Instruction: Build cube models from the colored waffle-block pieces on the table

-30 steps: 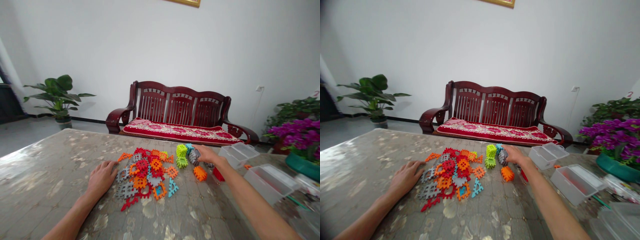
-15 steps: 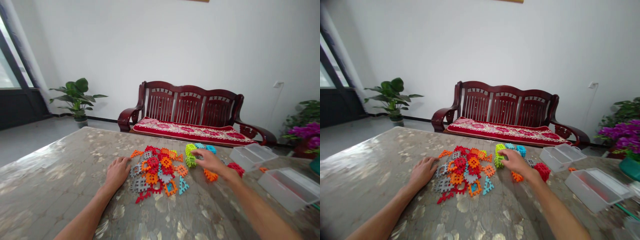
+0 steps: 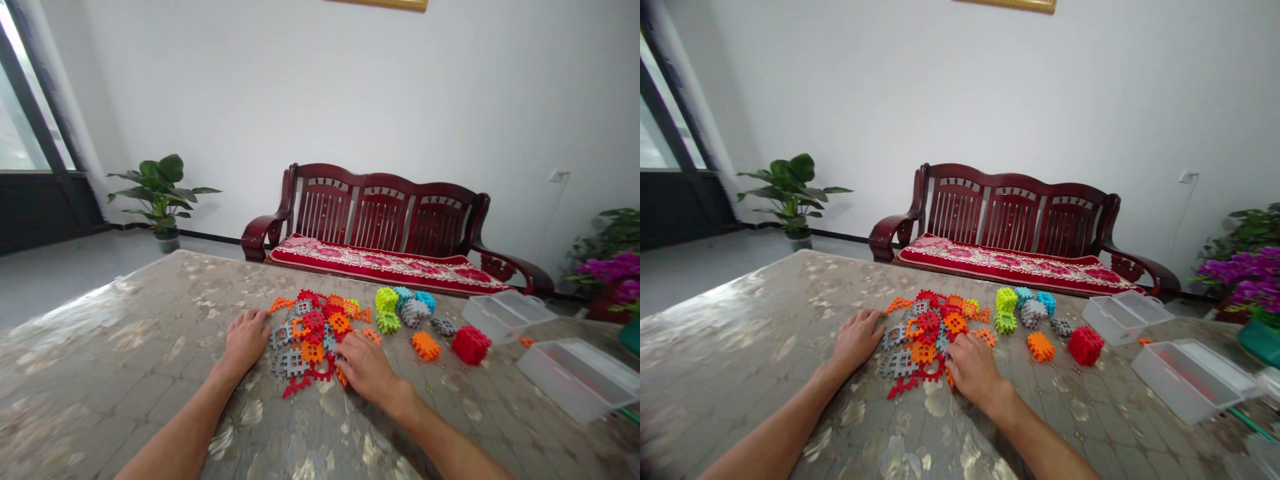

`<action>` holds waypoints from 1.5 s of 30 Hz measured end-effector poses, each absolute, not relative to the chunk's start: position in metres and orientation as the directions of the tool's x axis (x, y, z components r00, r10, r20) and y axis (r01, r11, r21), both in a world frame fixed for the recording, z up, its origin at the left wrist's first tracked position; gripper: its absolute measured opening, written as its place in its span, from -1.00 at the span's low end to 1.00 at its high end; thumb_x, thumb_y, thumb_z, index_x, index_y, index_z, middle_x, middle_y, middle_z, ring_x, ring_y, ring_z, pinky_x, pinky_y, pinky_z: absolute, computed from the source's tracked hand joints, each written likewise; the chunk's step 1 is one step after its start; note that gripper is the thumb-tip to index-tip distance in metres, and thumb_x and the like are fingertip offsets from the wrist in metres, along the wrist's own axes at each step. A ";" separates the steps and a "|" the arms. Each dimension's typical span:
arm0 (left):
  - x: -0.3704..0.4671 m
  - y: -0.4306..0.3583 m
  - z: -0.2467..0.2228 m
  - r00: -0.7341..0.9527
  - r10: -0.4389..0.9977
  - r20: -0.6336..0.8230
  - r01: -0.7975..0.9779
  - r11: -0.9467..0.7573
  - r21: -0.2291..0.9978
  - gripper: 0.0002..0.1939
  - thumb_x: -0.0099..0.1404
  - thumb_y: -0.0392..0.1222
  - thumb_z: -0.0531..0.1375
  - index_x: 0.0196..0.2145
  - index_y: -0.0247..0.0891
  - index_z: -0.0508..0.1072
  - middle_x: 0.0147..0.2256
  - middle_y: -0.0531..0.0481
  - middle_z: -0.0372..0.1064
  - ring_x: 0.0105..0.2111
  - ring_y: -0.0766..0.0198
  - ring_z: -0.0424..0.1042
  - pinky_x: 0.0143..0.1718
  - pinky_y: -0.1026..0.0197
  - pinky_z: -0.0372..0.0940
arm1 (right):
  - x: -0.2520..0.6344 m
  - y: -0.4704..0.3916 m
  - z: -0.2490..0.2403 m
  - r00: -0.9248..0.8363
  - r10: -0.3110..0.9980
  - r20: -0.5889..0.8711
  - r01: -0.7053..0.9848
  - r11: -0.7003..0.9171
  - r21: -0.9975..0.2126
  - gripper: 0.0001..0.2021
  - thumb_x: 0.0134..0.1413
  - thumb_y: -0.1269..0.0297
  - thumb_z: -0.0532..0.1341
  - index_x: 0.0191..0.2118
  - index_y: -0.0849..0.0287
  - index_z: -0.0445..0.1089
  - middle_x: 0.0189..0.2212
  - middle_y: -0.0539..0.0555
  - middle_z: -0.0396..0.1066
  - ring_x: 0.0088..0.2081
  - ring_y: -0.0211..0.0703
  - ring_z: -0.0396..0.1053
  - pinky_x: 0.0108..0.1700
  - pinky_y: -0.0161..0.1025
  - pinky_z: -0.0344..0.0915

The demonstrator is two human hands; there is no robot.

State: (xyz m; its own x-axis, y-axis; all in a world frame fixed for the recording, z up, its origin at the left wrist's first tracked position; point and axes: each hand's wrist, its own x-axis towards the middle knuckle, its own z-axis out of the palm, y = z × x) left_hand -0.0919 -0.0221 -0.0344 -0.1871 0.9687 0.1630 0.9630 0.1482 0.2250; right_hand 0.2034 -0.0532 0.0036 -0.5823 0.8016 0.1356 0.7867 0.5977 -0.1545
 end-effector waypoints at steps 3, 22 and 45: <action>-0.091 -0.023 -0.033 -0.180 0.968 0.174 0.965 0.140 0.221 -0.59 0.38 -0.14 0.01 0.09 -0.16 0.45 0.12 -0.15 0.38 0.13 -0.01 0.32 0.11 -0.03 0.20 | 0.202 -0.054 0.003 -0.556 0.815 0.166 0.805 0.577 -0.136 -0.82 0.28 0.34 0.15 -0.17 0.11 0.52 -0.20 0.09 0.50 -0.08 -0.06 0.39 -0.02 -0.18 0.25; -0.090 -0.024 -0.031 -0.183 0.968 0.174 0.967 0.146 0.208 -0.58 0.37 -0.14 -0.01 0.10 -0.15 0.45 0.13 -0.15 0.38 0.14 -0.01 0.32 0.10 -0.03 0.23 | 0.218 -0.053 -0.007 -0.366 0.901 0.234 0.838 0.428 -0.338 -0.78 0.12 0.37 0.24 -0.10 0.07 0.50 -0.07 0.07 0.49 0.04 -0.03 0.34 0.11 -0.16 0.21; -0.092 -0.022 -0.035 -0.182 0.968 0.173 0.971 0.148 0.189 -0.57 0.38 -0.12 -0.03 0.11 -0.12 0.45 0.14 -0.12 0.37 0.15 0.00 0.32 0.12 -0.01 0.21 | 0.300 -0.037 -0.013 -0.182 0.961 0.206 0.845 0.260 -0.468 -0.55 0.00 0.43 0.15 0.06 0.15 0.45 0.08 0.16 0.45 0.11 0.00 0.37 0.19 -0.04 0.23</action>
State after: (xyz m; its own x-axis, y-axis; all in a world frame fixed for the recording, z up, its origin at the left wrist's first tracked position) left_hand -0.0922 -0.0223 -0.0347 -0.1816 0.9680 0.1735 0.9707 0.1482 0.1890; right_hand 0.2998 -0.0374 -0.0130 -0.1823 0.9614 0.2059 0.8446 0.2603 -0.4678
